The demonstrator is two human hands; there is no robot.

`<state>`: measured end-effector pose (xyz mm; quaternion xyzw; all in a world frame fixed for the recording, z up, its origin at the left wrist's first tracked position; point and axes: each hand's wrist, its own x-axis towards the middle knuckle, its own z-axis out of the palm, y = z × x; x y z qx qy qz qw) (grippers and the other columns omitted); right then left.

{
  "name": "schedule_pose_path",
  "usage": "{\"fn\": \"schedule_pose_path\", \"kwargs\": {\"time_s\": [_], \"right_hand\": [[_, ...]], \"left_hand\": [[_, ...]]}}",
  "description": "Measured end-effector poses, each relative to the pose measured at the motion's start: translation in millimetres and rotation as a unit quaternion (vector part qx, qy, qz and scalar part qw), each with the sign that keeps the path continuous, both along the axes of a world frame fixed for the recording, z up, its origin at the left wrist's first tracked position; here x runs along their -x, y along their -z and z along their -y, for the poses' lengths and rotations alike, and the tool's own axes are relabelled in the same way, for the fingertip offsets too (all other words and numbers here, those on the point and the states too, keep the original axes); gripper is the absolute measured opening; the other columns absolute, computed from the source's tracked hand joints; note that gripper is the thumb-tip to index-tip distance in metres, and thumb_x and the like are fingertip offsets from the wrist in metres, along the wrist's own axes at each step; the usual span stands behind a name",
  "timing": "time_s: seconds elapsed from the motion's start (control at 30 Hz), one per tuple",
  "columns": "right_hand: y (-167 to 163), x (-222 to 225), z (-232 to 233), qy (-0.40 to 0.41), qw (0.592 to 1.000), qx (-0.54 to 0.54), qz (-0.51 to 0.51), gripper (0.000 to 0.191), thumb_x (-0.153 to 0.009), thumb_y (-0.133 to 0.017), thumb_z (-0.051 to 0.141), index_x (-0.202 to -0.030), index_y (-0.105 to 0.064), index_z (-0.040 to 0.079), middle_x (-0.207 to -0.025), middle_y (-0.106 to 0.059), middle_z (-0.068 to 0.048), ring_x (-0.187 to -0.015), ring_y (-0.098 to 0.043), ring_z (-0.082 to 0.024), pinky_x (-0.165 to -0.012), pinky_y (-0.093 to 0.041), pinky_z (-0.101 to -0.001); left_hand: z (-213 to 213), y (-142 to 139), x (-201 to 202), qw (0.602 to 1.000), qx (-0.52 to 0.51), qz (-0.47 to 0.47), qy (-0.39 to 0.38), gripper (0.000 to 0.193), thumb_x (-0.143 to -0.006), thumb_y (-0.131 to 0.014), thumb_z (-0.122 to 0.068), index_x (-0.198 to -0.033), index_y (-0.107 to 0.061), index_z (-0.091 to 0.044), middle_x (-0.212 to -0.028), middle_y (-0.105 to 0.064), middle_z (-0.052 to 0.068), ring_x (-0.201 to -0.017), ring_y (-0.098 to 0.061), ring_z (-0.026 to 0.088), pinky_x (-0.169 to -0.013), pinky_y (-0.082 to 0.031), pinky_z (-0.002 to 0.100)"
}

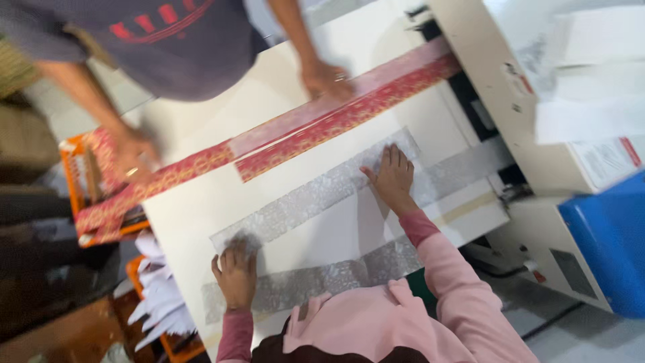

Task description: The person places white paper sheets onto a patterned strip on a machine table, aligns them, and feeds them into a machine. A coworker assists by handling the patterned strip and retrieving processed sheets.

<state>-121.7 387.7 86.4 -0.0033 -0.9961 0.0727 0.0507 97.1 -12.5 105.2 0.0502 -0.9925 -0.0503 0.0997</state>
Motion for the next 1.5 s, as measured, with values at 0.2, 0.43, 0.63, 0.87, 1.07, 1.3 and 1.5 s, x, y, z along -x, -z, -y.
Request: {"fn": "schedule_pose_path", "kwargs": {"time_s": [0.2, 0.43, 0.63, 0.87, 1.07, 1.3, 1.5], "right_hand": [[-26, 37, -69, 0.064, 0.997, 0.029, 0.027, 0.107, -0.089, -0.048, 0.081, -0.159, -0.033, 0.000, -0.164, -0.034, -0.020, -0.151, -0.031, -0.035, -0.120, -0.020, -0.0611], [-38, 66, -113, 0.068, 0.995, 0.067, 0.037, 0.106, -0.092, -0.046, 0.080, -0.162, -0.024, 0.002, -0.169, -0.022, -0.019, -0.157, -0.015, -0.033, -0.123, -0.006, -0.0632], [-47, 93, -127, 0.094, 0.988, 0.108, 0.063, 0.109, -0.088, -0.049, 0.079, -0.161, -0.020, 0.004, -0.169, -0.019, -0.018, -0.157, -0.011, -0.034, -0.120, -0.006, -0.0640], [-54, 113, -140, 0.107, 0.988, 0.097, 0.055, 0.106, -0.091, -0.050, 0.078, -0.163, -0.021, 0.004, -0.169, -0.022, -0.018, -0.158, -0.014, -0.034, -0.123, -0.007, -0.0643], [-47, 121, -148, 0.112, 0.988, 0.099, 0.036, 0.107, -0.091, -0.049, 0.078, -0.162, -0.022, 0.002, -0.168, -0.023, -0.023, -0.157, -0.014, -0.036, -0.122, -0.007, -0.0647], [-38, 64, -128, 0.077, 0.994, 0.075, -0.012, 0.101, -0.096, -0.049, 0.073, -0.163, -0.024, 0.000, -0.169, -0.025, -0.022, -0.158, -0.017, -0.035, -0.123, -0.007, -0.0640], [-42, 36, -110, 0.051, 0.994, 0.084, 0.046, 0.097, -0.094, -0.049, 0.072, -0.160, -0.029, 0.004, -0.167, -0.029, -0.015, -0.158, -0.021, -0.030, -0.123, -0.013, -0.0628]], "left_hand": [[-68, 11, 48, 0.996, -0.009, 0.012, 0.093, 0.055, -0.090, -0.068, -0.039, -0.137, -0.059, -0.014, -0.136, -0.058, 0.011, -0.124, -0.055, 0.027, -0.111, -0.035, 0.055], [-120, 3, 87, 0.991, -0.003, 0.030, 0.133, 0.061, -0.093, -0.065, -0.042, -0.142, -0.055, -0.009, -0.139, -0.057, 0.014, -0.124, -0.053, 0.029, -0.111, -0.035, 0.052], [-144, 3, 106, 0.988, -0.021, 0.055, 0.143, 0.063, -0.092, -0.065, -0.042, -0.144, -0.053, -0.009, -0.139, -0.055, 0.013, -0.125, -0.052, 0.029, -0.111, -0.034, 0.051], [-165, 3, 124, 0.986, -0.018, 0.071, 0.147, 0.066, -0.093, -0.064, -0.044, -0.146, -0.050, -0.008, -0.140, -0.053, 0.014, -0.126, -0.051, 0.030, -0.111, -0.032, 0.052], [-174, 4, 135, 0.986, -0.018, 0.074, 0.148, 0.066, -0.093, -0.063, -0.044, -0.146, -0.049, -0.007, -0.141, -0.053, 0.015, -0.127, -0.050, 0.031, -0.112, -0.032, 0.052], [-180, 12, 120, 0.975, -0.103, 0.045, 0.191, 0.049, -0.094, -0.066, -0.031, -0.136, -0.058, -0.006, -0.141, -0.054, 0.016, -0.128, -0.051, 0.032, -0.111, -0.034, 0.051], [-203, 19, 75, 0.946, -0.116, 0.037, 0.301, 0.042, -0.090, -0.071, -0.018, -0.128, -0.063, -0.004, -0.136, -0.056, 0.018, -0.126, -0.053, 0.032, -0.109, -0.038, 0.049]]}}
